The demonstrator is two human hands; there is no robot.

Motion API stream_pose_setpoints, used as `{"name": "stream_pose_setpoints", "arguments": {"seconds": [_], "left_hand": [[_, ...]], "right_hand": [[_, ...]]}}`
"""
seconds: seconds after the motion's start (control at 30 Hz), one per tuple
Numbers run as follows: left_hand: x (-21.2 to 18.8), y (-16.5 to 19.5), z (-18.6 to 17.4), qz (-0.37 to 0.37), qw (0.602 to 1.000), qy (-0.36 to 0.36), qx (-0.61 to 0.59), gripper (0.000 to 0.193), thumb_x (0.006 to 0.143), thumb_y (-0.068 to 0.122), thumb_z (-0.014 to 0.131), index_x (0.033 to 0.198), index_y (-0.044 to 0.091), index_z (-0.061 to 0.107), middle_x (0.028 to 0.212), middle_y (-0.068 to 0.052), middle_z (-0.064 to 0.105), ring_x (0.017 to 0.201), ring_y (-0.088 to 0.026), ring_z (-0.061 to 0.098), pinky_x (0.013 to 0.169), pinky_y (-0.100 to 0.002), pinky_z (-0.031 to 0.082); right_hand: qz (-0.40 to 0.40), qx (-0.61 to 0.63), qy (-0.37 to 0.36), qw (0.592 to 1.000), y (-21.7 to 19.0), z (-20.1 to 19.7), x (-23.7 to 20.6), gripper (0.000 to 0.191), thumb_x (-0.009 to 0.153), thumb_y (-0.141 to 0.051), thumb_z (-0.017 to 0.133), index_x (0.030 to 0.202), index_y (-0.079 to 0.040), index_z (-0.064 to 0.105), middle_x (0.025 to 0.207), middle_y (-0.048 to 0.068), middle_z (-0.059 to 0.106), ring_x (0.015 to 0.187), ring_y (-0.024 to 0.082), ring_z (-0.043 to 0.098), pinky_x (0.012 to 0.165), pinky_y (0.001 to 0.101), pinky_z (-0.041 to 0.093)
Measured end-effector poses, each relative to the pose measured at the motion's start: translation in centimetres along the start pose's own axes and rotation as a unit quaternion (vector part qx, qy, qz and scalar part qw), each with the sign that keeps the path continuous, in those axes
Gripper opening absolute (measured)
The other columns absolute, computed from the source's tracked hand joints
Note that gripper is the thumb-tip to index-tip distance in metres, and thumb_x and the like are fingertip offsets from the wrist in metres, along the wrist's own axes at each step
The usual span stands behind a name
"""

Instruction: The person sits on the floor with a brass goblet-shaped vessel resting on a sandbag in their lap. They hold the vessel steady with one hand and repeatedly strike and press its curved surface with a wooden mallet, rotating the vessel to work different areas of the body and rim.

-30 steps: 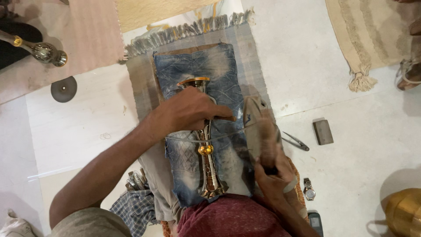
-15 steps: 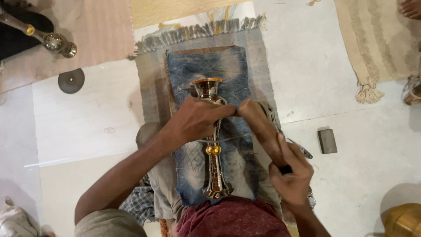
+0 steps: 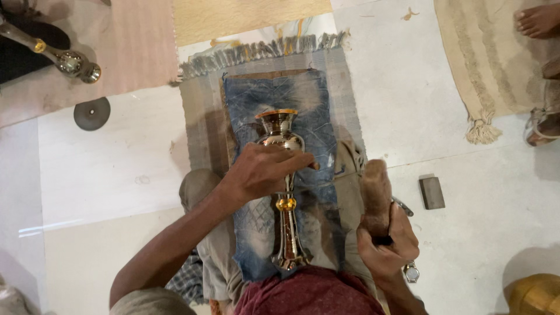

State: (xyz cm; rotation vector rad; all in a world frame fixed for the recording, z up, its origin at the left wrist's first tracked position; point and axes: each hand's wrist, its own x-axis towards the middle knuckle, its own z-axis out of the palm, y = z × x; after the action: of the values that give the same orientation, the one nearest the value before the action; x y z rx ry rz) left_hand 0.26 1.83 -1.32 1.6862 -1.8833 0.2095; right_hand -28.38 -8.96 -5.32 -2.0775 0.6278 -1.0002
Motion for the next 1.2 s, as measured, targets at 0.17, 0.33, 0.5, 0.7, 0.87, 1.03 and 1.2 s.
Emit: {"name": "stream_pose_setpoints", "arguments": {"seconds": [0.17,0.33,0.5,0.7,0.87,1.03,1.2], "left_hand": [[-2.0,0.4,1.1,-0.136,0.975,0.122,-0.126,0.035,0.088,-0.005,0.069,0.12,0.01,0.065,0.095,-0.008,0.077,0.083,-0.019,0.078,0.068,-0.031,0.064],[-2.9,0.8,1.1,-0.161,0.966,0.166,-0.117,0.05,0.081,-0.016,0.057,0.125,0.007,0.068,0.094,-0.013,0.077,0.081,-0.021,0.079,0.066,-0.033,0.063],[-1.6,-0.5,0.0,-0.128,0.985,0.044,-0.111,0.051,0.073,-0.009,0.068,0.12,0.008,0.072,0.08,-0.01,0.076,0.064,-0.022,0.071,0.054,-0.037,0.055],[0.1,-1.5,-0.8,-0.062,0.989,-0.032,-0.128,0.042,0.081,0.0,0.078,0.119,0.016,0.074,0.073,-0.005,0.075,0.056,-0.017,0.068,0.049,-0.036,0.05],[0.4,-2.1,-0.6,0.016,0.989,-0.023,-0.149,0.034,0.085,0.005,0.078,0.116,0.018,0.072,0.083,-0.002,0.076,0.068,-0.015,0.07,0.057,-0.033,0.053],[-0.2,-1.7,0.6,0.005,0.988,0.017,-0.156,0.032,0.084,0.004,0.077,0.112,0.02,0.072,0.092,0.0,0.08,0.069,-0.013,0.073,0.051,-0.029,0.051],[-1.6,-0.5,2.1,-0.093,0.988,0.049,-0.11,0.032,0.088,0.005,0.078,0.117,0.017,0.073,0.093,-0.005,0.079,0.07,-0.015,0.074,0.052,-0.028,0.057]], "right_hand": [[0.105,0.043,-0.062,0.992,0.8,0.0,-0.9,0.075,0.07,0.015,0.063,0.143,-0.002,0.059,0.119,0.02,0.069,0.101,0.021,0.07,0.074,0.0274,0.055],[0.185,0.106,-0.105,0.971,2.1,1.1,-2.7,0.075,0.072,0.014,0.066,0.144,-0.003,0.059,0.122,0.018,0.072,0.106,0.02,0.07,0.086,0.0272,0.055],[0.235,0.153,-0.13,0.951,3.2,1.5,-3.0,0.074,0.071,0.012,0.072,0.142,-0.004,0.059,0.123,0.016,0.072,0.106,0.018,0.072,0.088,0.0284,0.06],[0.12,0.124,-0.069,0.983,4.0,-0.1,-0.6,0.074,0.074,0.011,0.071,0.146,-0.006,0.06,0.109,0.015,0.075,0.082,0.015,0.073,0.068,0.0272,0.062],[-0.007,0.004,-0.04,0.999,3.5,-1.4,0.5,0.073,0.074,0.008,0.07,0.146,-0.002,0.055,0.107,0.016,0.067,0.074,0.013,0.062,0.062,0.024,0.05],[-0.151,-0.078,-0.096,0.981,3.3,-1.9,4.1,0.072,0.077,0.008,0.067,0.147,-0.005,0.056,0.123,0.022,0.065,0.098,0.021,0.071,0.073,0.0258,0.063],[-0.11,-0.142,-0.17,0.969,0.7,-4.1,8.5,0.071,0.072,0.005,0.07,0.141,-0.01,0.061,0.112,0.013,0.071,0.071,0.013,0.065,0.057,0.027,0.053]]}}
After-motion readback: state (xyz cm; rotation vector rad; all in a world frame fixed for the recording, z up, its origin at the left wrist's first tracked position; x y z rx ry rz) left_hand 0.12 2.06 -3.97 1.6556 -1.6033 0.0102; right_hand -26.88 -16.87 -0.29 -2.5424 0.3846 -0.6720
